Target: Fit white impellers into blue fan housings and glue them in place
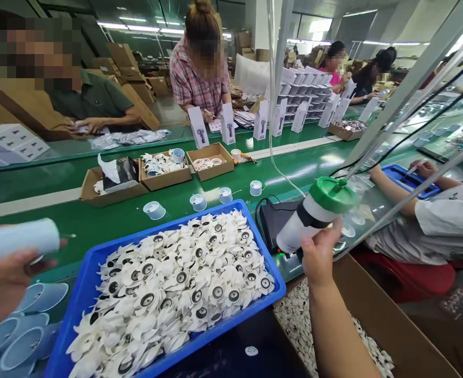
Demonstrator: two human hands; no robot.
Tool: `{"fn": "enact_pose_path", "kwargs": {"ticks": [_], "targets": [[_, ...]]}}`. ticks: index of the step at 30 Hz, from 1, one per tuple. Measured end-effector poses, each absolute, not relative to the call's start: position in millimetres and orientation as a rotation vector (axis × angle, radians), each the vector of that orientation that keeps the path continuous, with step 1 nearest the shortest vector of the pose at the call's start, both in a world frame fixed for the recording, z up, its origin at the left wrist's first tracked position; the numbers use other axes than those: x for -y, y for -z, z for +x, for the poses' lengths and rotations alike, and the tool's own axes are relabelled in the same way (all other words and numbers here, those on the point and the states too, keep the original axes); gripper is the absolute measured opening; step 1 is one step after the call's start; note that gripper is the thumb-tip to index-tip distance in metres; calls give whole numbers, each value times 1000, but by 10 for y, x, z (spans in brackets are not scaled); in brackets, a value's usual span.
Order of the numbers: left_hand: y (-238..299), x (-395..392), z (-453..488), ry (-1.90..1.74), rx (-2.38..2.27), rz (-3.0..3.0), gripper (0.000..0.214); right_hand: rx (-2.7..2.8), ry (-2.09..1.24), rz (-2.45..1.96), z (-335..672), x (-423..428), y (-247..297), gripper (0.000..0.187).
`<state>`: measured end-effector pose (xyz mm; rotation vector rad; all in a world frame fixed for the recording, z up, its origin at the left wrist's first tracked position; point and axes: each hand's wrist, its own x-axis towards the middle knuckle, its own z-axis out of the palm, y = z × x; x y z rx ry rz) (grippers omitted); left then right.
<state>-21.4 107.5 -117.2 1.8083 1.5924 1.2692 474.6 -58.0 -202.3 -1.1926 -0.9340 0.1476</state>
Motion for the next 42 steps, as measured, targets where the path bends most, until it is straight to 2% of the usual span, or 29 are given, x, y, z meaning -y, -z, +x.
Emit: {"fn": "enact_pose_path", "kwargs": {"ticks": [2,4,8,12,17,25,28,30,32,35,39,42], "targets": [[1253,-637,-65,-1200,-1463,1694,48,922,-402,-1090,4629,483,1889,78],[1363,-261,147,-1037,-1407,1851,51,903,-583,-996,4475,430,1712,77],[1535,210,686,-830,-1194,2323,56,890,-975,-705,4005,370,1312,59],[1513,351,1161,-769,-1010,2387,61,974,-1258,-492,3430,257,1032,49],[1380,401,1380,-843,-914,2273,33,1046,-1393,-513,3082,196,896,58],[1353,461,1425,-879,-908,2182,23,1021,-1333,-531,3076,271,867,55],[1330,472,1429,-841,-935,2135,24,1018,-1311,-586,3055,256,879,61],[1318,474,1413,-748,-922,2080,33,1029,-1286,-621,3078,239,905,71],[1334,459,1351,-615,-913,2060,54,1038,-1216,-655,3175,235,969,78],[1447,413,1081,-563,-1077,2102,83,1038,-1052,-777,3492,288,1158,75],[1691,416,387,-689,-1413,2004,80,903,-735,-1008,3975,461,1466,67],[1810,480,-61,-814,-1610,1881,80,1000,-460,-1228,4014,613,1562,59]]}}
